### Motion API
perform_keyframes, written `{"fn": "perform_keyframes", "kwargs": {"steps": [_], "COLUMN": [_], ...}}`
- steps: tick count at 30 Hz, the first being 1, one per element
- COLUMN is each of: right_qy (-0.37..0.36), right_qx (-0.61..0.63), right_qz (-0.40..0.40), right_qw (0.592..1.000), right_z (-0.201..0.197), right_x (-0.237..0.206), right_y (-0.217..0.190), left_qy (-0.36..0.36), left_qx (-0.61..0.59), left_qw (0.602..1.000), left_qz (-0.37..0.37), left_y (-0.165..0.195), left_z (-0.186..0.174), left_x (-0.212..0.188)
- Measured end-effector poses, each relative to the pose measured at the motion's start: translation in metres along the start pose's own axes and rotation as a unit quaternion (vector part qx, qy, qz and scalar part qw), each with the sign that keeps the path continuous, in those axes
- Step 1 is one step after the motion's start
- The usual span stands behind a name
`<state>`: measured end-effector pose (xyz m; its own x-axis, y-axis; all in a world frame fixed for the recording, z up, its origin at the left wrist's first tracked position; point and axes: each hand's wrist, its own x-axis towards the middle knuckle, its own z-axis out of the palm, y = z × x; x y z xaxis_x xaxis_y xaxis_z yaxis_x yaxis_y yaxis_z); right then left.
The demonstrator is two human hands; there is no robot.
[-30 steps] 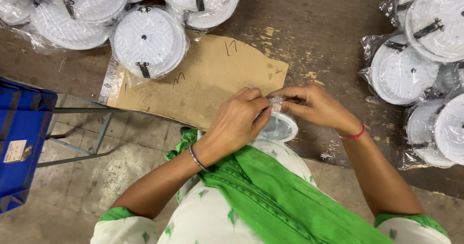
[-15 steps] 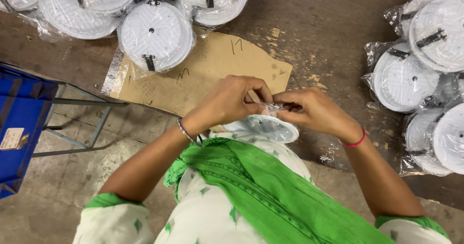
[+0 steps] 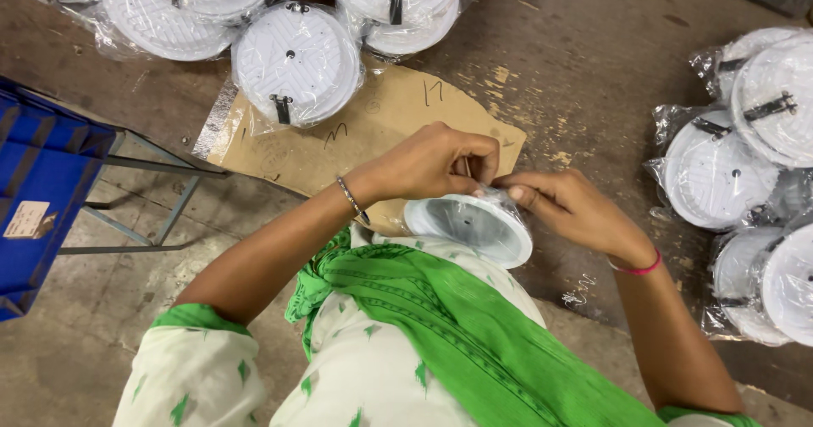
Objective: The person wraps round white LED ceiling light fixtures in clear plastic film, pressing the film over the top and tucking it around the edges, then places the wrapped fixtures into a blue plastic crate and stacks finished ones on the work table.
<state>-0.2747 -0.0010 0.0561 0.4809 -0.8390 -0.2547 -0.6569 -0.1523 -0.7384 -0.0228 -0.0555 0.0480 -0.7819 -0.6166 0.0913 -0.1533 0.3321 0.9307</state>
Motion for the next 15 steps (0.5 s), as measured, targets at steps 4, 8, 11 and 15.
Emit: {"fn": "perform_keyframes", "kwargs": {"steps": [4, 8, 11, 15], "right_qy": [0.032, 0.062, 0.063, 0.043], "right_qx": [-0.014, -0.022, -0.035, -0.039], "right_qz": [0.015, -0.025, -0.027, 0.039], "right_qw": [0.999, 0.998, 0.997, 0.998], "right_z": [0.002, 0.006, 0.005, 0.003], "right_x": [0.002, 0.004, 0.004, 0.0], "right_y": [-0.001, 0.0, 0.003, 0.002], "left_qy": [0.014, 0.056, 0.077, 0.072], "left_qx": [0.007, 0.037, 0.108, 0.18], "left_qw": [0.999, 0.992, 0.985, 0.977], "left_qz": [0.042, 0.112, 0.113, 0.092], "left_y": [-0.013, -0.028, -0.037, -0.044], "left_z": [0.002, 0.004, 0.011, 0.019], "left_x": [-0.002, -0.014, -0.021, -0.021]}}
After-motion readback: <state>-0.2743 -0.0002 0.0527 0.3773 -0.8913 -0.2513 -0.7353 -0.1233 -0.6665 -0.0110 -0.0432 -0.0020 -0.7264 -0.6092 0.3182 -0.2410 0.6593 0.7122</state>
